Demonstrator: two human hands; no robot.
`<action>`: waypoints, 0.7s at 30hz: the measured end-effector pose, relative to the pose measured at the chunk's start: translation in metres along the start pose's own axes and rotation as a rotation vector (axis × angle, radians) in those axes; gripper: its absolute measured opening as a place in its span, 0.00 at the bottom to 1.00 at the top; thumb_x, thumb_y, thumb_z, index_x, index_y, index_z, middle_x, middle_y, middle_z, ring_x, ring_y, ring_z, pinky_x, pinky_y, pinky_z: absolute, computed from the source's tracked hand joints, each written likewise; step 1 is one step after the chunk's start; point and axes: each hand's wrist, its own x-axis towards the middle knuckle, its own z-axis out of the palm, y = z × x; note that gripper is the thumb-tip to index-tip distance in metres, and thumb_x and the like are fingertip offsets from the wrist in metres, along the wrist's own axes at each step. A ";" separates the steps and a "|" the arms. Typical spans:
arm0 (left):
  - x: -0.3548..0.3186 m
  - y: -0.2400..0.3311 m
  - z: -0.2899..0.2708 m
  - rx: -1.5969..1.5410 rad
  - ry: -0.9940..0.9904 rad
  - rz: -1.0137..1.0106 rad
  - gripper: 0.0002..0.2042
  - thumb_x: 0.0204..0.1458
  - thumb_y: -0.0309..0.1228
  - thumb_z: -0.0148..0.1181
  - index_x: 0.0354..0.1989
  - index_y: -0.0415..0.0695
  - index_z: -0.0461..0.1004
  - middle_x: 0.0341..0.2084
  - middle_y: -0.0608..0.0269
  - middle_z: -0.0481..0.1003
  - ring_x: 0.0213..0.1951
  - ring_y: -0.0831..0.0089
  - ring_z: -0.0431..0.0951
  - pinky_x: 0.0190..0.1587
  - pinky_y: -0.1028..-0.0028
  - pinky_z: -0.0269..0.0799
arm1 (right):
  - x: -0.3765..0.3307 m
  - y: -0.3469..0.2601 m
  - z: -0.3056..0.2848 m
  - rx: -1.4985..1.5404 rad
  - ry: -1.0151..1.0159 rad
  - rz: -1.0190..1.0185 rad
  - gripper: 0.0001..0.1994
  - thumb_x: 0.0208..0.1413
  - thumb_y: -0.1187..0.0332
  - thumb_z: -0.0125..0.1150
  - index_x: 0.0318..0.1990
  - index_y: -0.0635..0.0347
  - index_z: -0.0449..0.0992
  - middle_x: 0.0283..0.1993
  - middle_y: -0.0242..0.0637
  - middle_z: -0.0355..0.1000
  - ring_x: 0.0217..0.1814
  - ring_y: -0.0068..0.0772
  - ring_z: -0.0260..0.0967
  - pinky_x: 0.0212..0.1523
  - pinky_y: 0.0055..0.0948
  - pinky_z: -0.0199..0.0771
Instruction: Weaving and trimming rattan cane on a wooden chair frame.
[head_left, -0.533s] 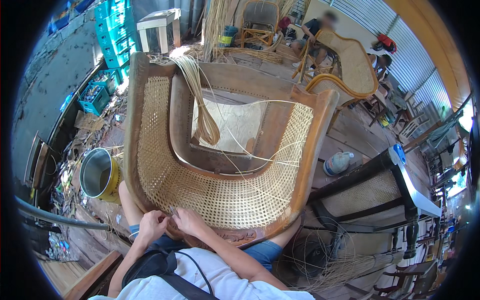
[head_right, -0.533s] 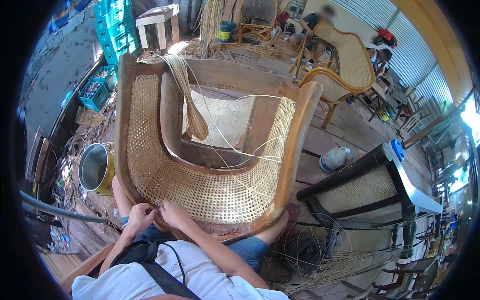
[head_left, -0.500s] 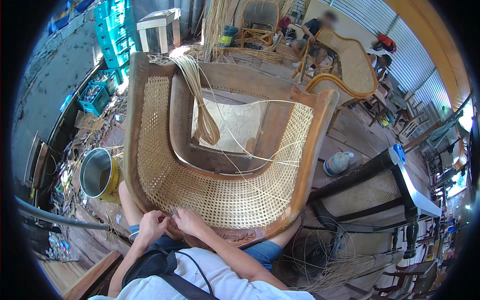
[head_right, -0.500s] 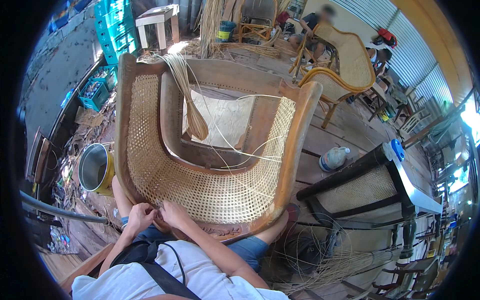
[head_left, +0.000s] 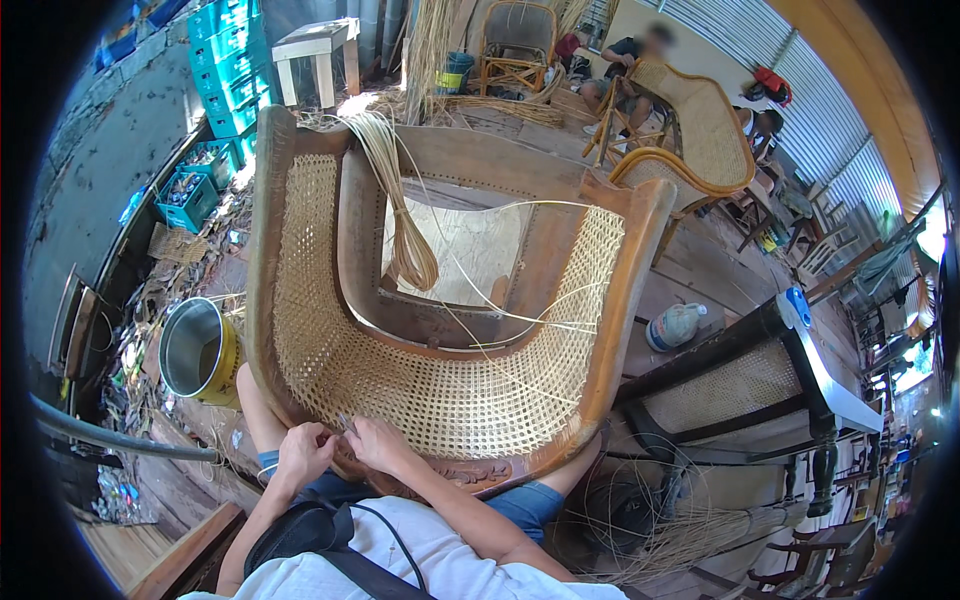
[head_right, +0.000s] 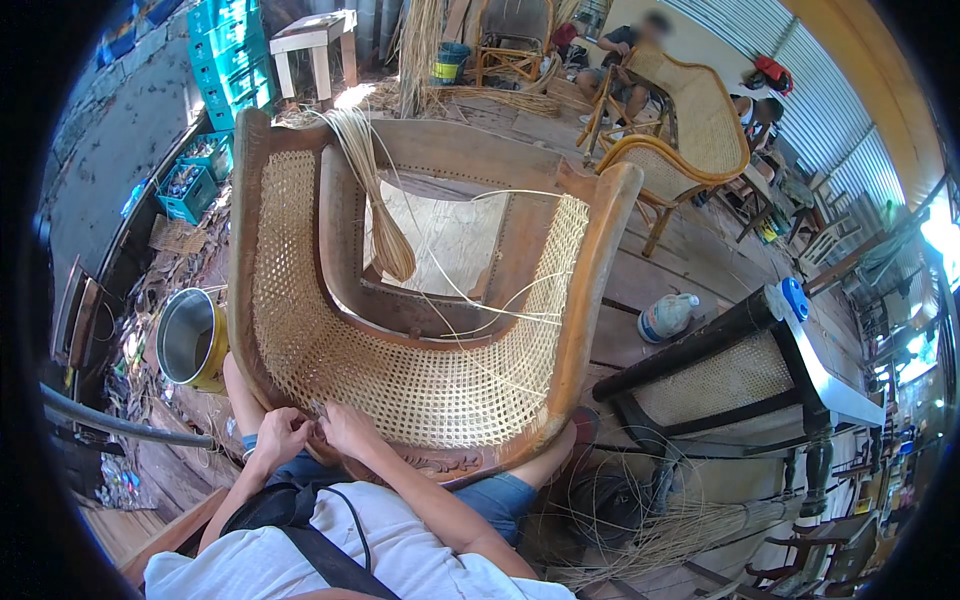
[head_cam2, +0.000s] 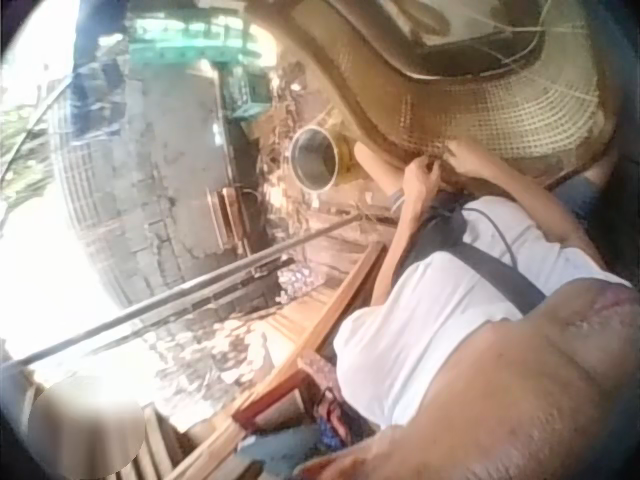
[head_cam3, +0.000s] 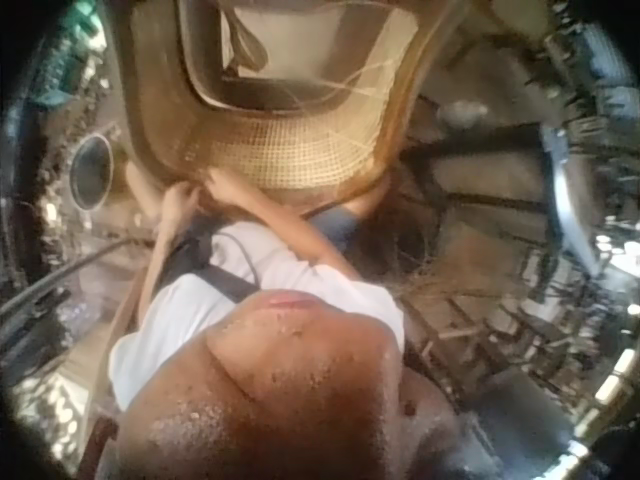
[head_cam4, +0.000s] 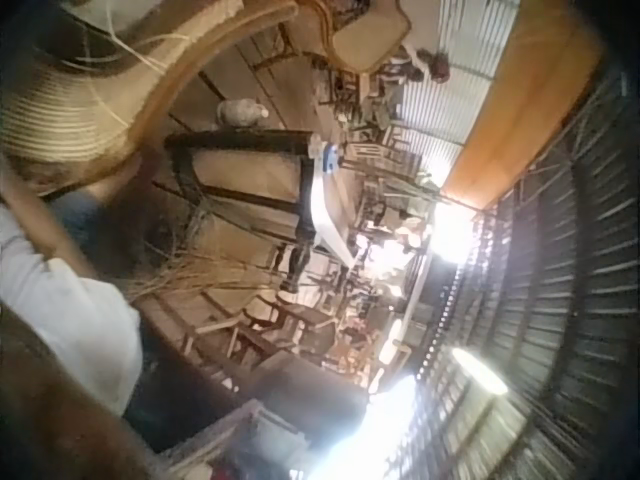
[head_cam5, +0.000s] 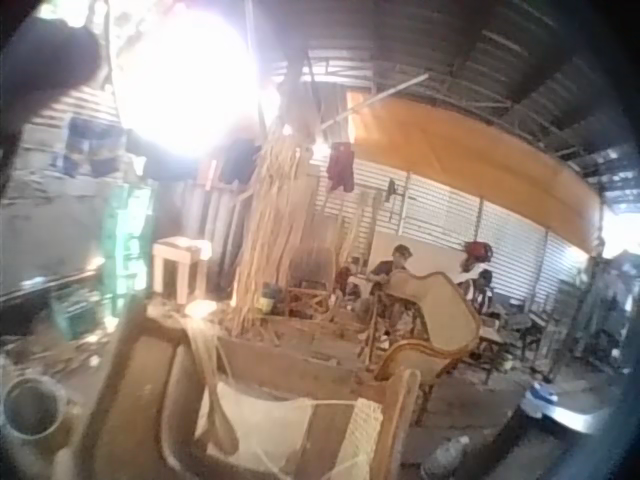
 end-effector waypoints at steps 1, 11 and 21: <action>0.000 0.000 0.000 0.000 0.000 0.001 0.11 0.47 0.35 0.62 0.28 0.38 0.80 0.24 0.47 0.78 0.31 0.51 0.80 0.35 0.61 0.75 | 0.000 0.000 0.000 0.001 -0.007 0.003 0.16 0.59 0.59 0.53 0.38 0.68 0.73 0.36 0.59 0.75 0.41 0.63 0.73 0.43 0.54 0.72; -0.001 0.002 -0.001 -0.020 -0.002 -0.013 0.11 0.46 0.35 0.62 0.28 0.38 0.80 0.24 0.47 0.78 0.31 0.51 0.80 0.36 0.61 0.76 | 0.000 0.000 -0.001 0.011 -0.014 0.006 0.16 0.59 0.59 0.53 0.38 0.68 0.73 0.36 0.60 0.75 0.41 0.63 0.73 0.43 0.54 0.72; -0.001 0.000 0.000 -0.020 0.003 -0.008 0.11 0.47 0.35 0.62 0.28 0.38 0.80 0.25 0.47 0.78 0.31 0.51 0.80 0.36 0.61 0.76 | 0.003 0.007 0.007 0.015 -0.005 -0.018 0.15 0.58 0.61 0.54 0.36 0.68 0.72 0.34 0.60 0.74 0.39 0.64 0.73 0.41 0.55 0.72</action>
